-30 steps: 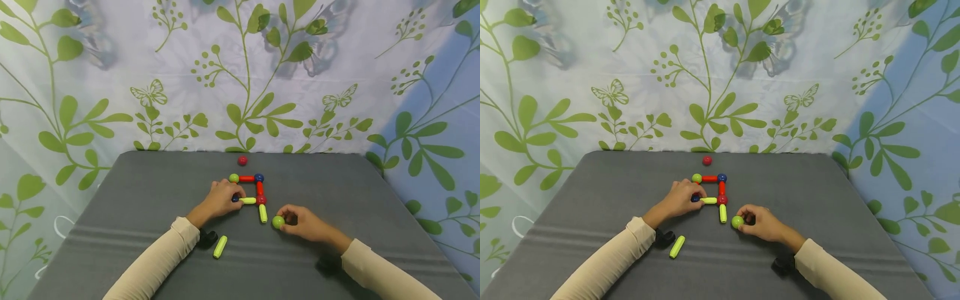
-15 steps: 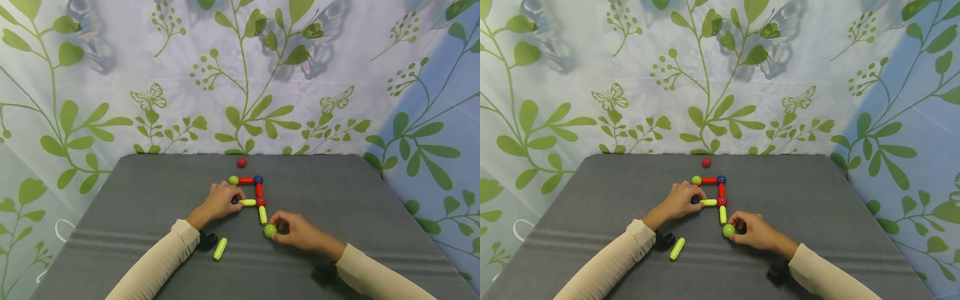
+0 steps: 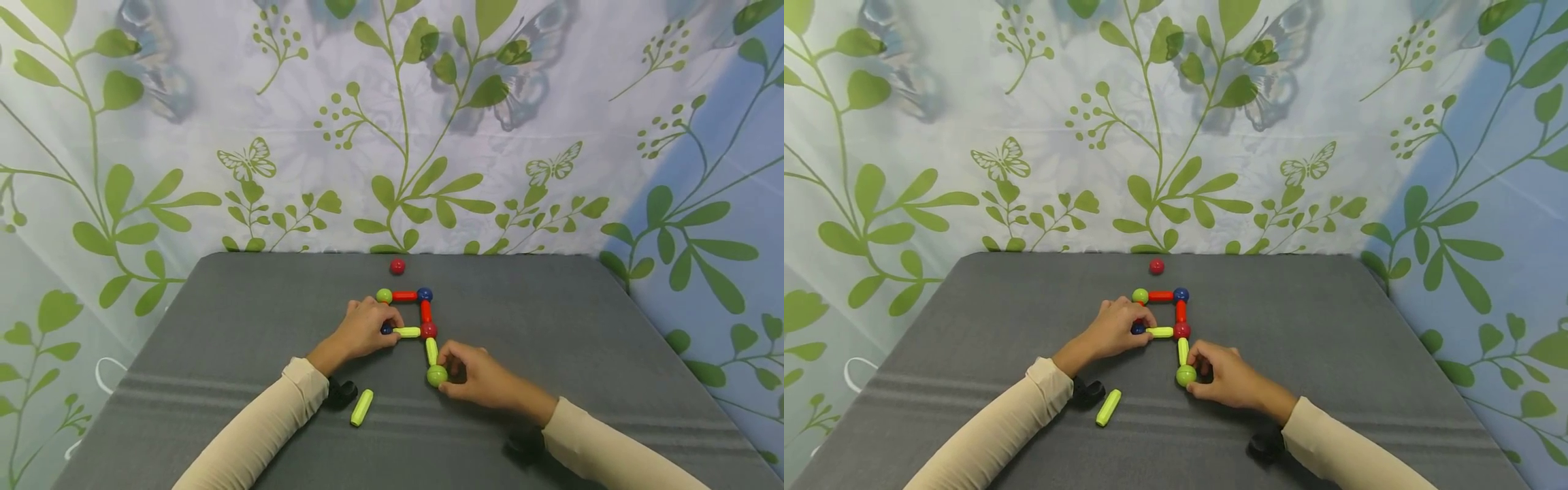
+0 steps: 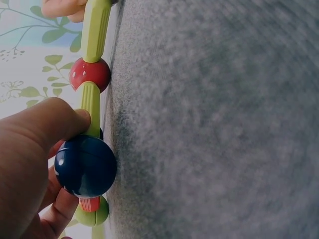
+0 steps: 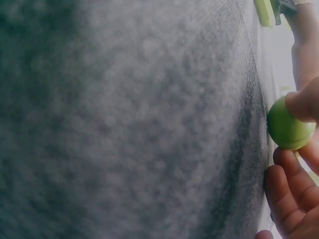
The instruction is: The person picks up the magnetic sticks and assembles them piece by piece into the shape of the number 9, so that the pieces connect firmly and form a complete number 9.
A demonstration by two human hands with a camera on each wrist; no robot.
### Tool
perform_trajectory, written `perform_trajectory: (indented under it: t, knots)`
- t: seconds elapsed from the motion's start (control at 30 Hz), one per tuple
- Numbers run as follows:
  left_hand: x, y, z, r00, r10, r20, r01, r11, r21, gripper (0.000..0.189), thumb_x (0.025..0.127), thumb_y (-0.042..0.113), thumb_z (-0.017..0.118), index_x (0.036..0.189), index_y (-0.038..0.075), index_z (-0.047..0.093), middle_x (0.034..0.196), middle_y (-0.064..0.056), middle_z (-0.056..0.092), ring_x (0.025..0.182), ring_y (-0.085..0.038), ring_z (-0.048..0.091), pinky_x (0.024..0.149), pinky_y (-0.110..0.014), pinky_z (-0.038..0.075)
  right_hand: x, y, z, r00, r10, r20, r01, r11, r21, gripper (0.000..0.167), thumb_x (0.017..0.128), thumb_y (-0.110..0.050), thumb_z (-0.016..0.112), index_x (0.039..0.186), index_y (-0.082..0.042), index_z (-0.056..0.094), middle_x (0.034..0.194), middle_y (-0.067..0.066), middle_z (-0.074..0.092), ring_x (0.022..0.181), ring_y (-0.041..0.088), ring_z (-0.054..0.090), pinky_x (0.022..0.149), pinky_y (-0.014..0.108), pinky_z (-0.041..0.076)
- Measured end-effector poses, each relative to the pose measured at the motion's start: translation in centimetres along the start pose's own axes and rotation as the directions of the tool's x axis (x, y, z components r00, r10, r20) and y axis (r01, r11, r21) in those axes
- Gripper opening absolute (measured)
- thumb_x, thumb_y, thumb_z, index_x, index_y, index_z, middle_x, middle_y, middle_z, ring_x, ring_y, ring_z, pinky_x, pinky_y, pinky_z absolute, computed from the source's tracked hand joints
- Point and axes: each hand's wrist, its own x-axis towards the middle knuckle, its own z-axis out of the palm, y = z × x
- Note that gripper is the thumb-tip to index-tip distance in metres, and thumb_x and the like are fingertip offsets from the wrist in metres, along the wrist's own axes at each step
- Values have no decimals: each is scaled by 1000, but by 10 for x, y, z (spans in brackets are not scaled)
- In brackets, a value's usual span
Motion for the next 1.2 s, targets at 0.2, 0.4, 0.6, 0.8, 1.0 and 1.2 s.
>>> perform_trajectory:
  t: [0.2, 0.4, 0.6, 0.8, 1.0, 1.2]
  knots:
    - [0, 0, 0, 1000, -8, 5, 8, 1000, -1, 10, 87, 27, 79, 96, 28, 74, 92, 16, 66, 88, -14, 51, 79, -45, 35, 2, -1, 2, 1000, 2, 0, -2, 1000, -17, 35, 83, -11, 84, 105, -18, 59, 92, -9, 61, 80, 16, 62, 71, 31, 52]
    - [0, 1, 0, 1000, 5, -5, -5, 1000, -12, 10, 86, 26, 79, 95, 27, 74, 91, 16, 67, 89, -14, 53, 77, -44, 36, 5, -3, 5, 1000, -2, -1, 2, 1000, -29, 33, 83, -13, 84, 104, -18, 59, 91, -9, 61, 81, 17, 62, 72, 32, 53]
    - [0, 0, 0, 1000, 10, -15, -11, 1000, -17, 10, 86, 26, 79, 95, 27, 74, 91, 16, 67, 89, -14, 53, 77, -44, 36, 8, -5, 5, 1000, -21, 2, 21, 997, -72, 43, 84, -22, 85, 118, -15, 59, 91, -7, 60, 79, 14, 60, 72, 32, 50]
    - [-1, -1, 0, 1000, 8, -19, -9, 1000, -9, 10, 86, 26, 79, 95, 28, 74, 92, 16, 67, 90, -14, 53, 77, -45, 36, 11, -6, 4, 998, -50, 40, 57, 980, -189, 52, 87, -39, 81, 131, -19, 62, 85, -7, 56, 72, 7, 53, 65, 30, 38]
    - [-1, 0, 0, 1000, 4, -8, -4, 1000, -18, 11, 87, 26, 80, 96, 28, 74, 93, 16, 68, 91, -15, 53, 78, -45, 36, 10, -2, 3, 997, -46, 59, 56, 981, -185, 44, 87, -31, 83, 125, -21, 64, 86, -10, 57, 71, 7, 54, 64, 27, 40]
    - [-2, 2, -2, 1000, 3, 10, -3, 1000, -6, 11, 88, 27, 79, 97, 28, 74, 95, 15, 67, 91, -15, 53, 79, -45, 35, 9, -2, 2, 996, -46, 78, 57, 986, -154, 43, 88, -29, 82, 126, -20, 63, 87, -8, 57, 71, 10, 53, 62, 25, 40]
